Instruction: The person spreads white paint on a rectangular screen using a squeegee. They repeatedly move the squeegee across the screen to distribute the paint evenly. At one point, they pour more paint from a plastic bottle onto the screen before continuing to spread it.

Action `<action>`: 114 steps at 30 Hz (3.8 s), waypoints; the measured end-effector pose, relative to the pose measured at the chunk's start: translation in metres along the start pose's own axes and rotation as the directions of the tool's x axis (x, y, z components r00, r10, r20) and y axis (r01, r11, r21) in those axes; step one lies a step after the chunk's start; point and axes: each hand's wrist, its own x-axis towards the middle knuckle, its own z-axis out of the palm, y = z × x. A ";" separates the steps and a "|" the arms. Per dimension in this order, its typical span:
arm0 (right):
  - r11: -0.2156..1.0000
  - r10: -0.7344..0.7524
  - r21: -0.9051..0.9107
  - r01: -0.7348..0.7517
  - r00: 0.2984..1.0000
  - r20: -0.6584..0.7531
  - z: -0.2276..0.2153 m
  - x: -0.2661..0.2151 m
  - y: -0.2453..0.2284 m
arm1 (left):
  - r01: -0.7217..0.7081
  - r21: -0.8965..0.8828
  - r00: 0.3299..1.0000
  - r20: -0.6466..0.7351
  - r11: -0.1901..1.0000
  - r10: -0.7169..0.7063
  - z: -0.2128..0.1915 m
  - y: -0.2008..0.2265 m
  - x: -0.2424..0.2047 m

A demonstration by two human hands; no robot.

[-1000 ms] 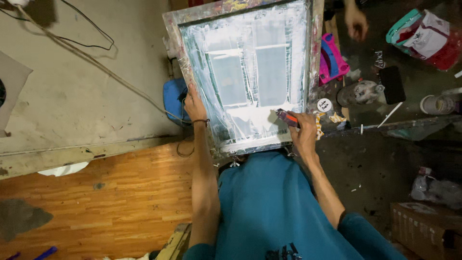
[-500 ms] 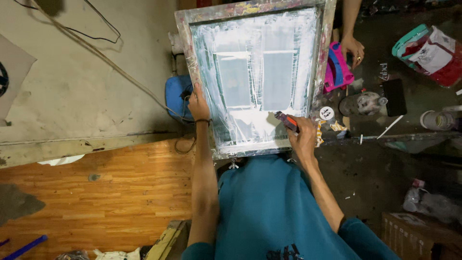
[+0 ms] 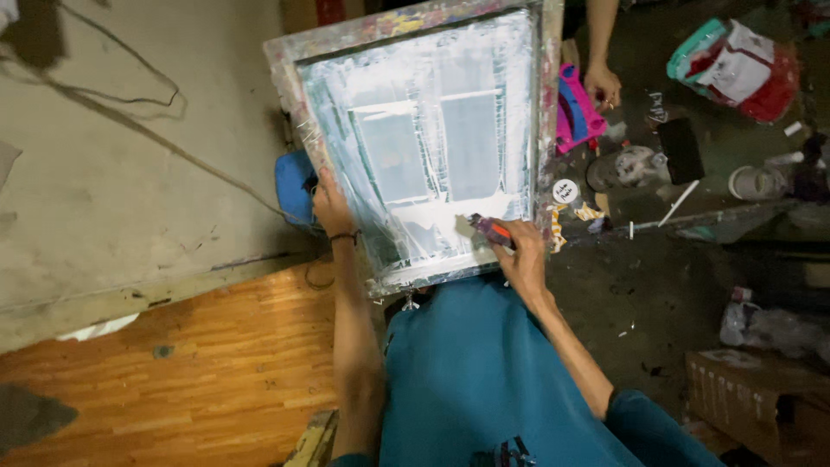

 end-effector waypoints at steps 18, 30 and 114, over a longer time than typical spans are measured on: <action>0.998 0.060 0.039 -0.058 0.997 -0.055 -0.003 -0.018 0.002 | -0.109 -0.027 0.994 -0.005 0.994 0.109 -0.007 0.004 -0.009; 0.999 0.033 0.041 -0.030 0.996 -0.089 -0.005 -0.025 0.007 | -0.144 -0.056 0.990 -0.011 0.988 0.143 -0.011 0.013 -0.012; 0.710 -0.466 -0.523 0.472 0.871 0.155 0.006 0.219 -0.051 | -0.198 0.009 0.976 -0.089 0.980 0.198 0.010 -0.014 0.005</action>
